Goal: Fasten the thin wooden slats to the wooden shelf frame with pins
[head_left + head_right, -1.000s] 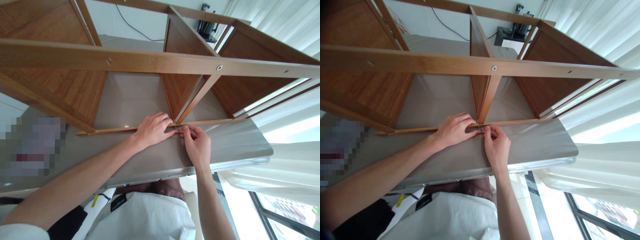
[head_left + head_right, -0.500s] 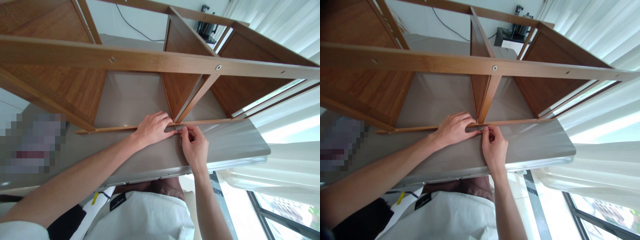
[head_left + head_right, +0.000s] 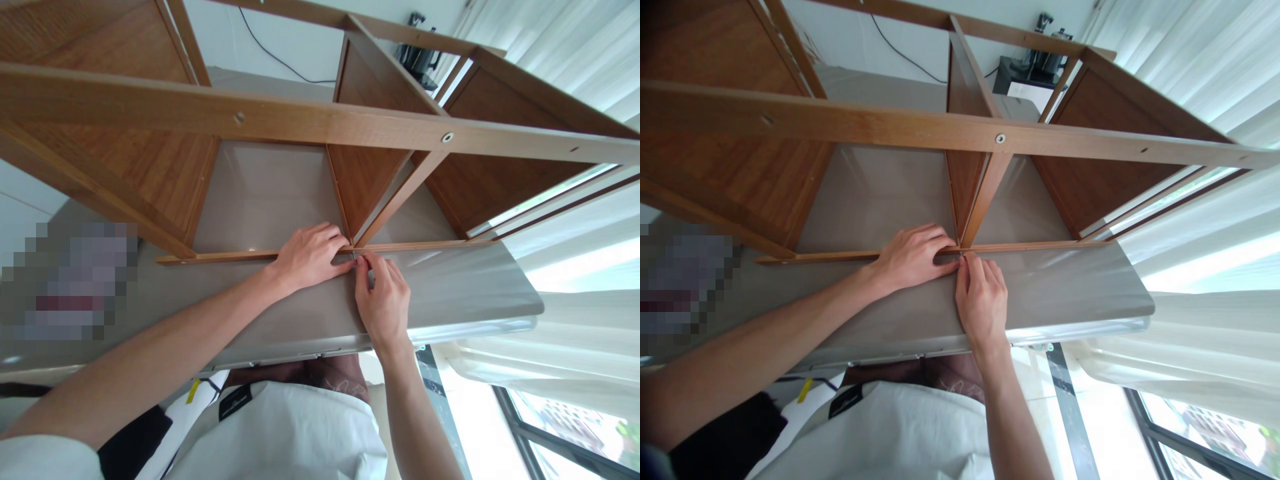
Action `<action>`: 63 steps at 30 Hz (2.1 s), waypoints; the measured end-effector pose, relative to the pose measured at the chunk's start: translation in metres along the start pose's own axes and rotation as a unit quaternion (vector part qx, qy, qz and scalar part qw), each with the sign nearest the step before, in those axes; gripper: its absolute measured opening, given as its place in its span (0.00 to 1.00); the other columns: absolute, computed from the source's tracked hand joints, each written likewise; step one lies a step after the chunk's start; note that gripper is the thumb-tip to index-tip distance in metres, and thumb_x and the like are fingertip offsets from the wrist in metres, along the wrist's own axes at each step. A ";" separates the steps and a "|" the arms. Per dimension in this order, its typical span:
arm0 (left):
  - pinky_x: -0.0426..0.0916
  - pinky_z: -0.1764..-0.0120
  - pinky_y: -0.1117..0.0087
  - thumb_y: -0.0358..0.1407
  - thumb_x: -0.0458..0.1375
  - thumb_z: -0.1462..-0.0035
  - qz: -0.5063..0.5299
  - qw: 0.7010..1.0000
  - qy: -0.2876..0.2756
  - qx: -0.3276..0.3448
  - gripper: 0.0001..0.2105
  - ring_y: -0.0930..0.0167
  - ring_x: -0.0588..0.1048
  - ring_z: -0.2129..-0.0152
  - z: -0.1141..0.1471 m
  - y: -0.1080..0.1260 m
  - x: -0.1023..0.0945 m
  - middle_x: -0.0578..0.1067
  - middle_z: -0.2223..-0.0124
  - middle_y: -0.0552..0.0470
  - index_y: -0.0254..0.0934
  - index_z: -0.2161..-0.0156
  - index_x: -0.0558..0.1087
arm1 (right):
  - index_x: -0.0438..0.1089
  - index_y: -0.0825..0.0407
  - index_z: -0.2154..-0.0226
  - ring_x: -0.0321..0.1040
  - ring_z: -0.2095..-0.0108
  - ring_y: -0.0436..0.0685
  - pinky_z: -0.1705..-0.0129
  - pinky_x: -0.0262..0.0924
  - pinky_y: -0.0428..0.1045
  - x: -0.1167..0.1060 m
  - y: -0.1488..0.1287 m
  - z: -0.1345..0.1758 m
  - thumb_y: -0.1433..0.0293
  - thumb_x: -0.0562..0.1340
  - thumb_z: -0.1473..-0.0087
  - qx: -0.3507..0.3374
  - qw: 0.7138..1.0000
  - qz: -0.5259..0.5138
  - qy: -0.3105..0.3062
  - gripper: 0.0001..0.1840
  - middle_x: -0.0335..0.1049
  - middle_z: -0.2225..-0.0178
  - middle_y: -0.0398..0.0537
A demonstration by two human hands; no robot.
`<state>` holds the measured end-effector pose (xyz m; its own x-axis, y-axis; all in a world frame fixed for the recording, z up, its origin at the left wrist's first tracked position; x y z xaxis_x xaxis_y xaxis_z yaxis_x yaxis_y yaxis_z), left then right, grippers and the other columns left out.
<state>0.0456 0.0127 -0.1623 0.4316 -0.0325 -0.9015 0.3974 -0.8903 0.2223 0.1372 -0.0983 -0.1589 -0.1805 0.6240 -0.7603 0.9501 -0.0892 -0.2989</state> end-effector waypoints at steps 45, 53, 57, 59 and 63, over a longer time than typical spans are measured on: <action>0.69 0.63 0.66 0.51 0.61 0.38 -0.005 1.000 0.006 0.003 0.17 0.66 0.77 0.60 0.001 0.000 0.001 0.78 0.61 0.52 0.38 0.58 0.79 | 0.70 0.48 0.63 0.68 0.74 0.49 0.67 0.60 0.45 -0.002 0.022 0.001 0.60 0.58 0.34 0.165 0.982 -0.092 -0.016 0.11 0.77 0.69 0.41; 0.68 0.66 0.67 0.50 0.60 0.37 -0.004 1.000 0.000 -0.002 0.16 0.66 0.77 0.60 0.000 0.000 0.001 0.78 0.60 0.51 0.38 0.58 0.79 | 0.71 0.49 0.60 0.67 0.70 0.52 0.63 0.60 0.47 -0.002 0.006 0.000 0.65 0.55 0.32 0.054 0.998 -0.025 -0.001 0.10 0.74 0.68 0.44; 0.68 0.66 0.67 0.50 0.60 0.37 -0.002 1.000 0.000 -0.002 0.16 0.66 0.76 0.60 0.001 -0.001 0.001 0.78 0.60 0.50 0.38 0.58 0.79 | 0.71 0.50 0.60 0.66 0.71 0.52 0.64 0.59 0.47 -0.001 0.007 0.001 0.65 0.55 0.32 0.055 0.998 -0.010 0.000 0.11 0.74 0.69 0.44; 0.68 0.66 0.66 0.50 0.60 0.37 -0.005 1.000 -0.001 0.000 0.16 0.66 0.76 0.60 0.000 -0.001 0.001 0.78 0.60 0.51 0.38 0.58 0.79 | 0.71 0.49 0.60 0.66 0.71 0.52 0.64 0.59 0.47 0.000 0.007 0.001 0.64 0.54 0.31 0.057 0.998 -0.006 0.000 0.11 0.74 0.69 0.44; 0.68 0.66 0.66 0.50 0.59 0.36 -0.005 1.000 -0.002 0.001 0.17 0.66 0.76 0.60 0.000 -0.001 0.002 0.78 0.60 0.51 0.38 0.57 0.78 | 0.71 0.50 0.59 0.67 0.69 0.54 0.62 0.59 0.48 0.001 0.003 0.001 0.65 0.53 0.31 0.024 1.000 0.012 -0.005 0.12 0.74 0.69 0.46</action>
<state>0.0461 0.0133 -0.1644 0.4241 -0.0258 -0.9053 0.3994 -0.8918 0.2125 0.1395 -0.0986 -0.1608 -0.1612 0.6129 -0.7735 0.9407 -0.1416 -0.3082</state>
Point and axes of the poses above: each hand's wrist, its own z-axis away from the middle knuckle, its own x-axis out of the palm, y = z × x, the point moved 6 cm from there along -z, towards the middle knuckle
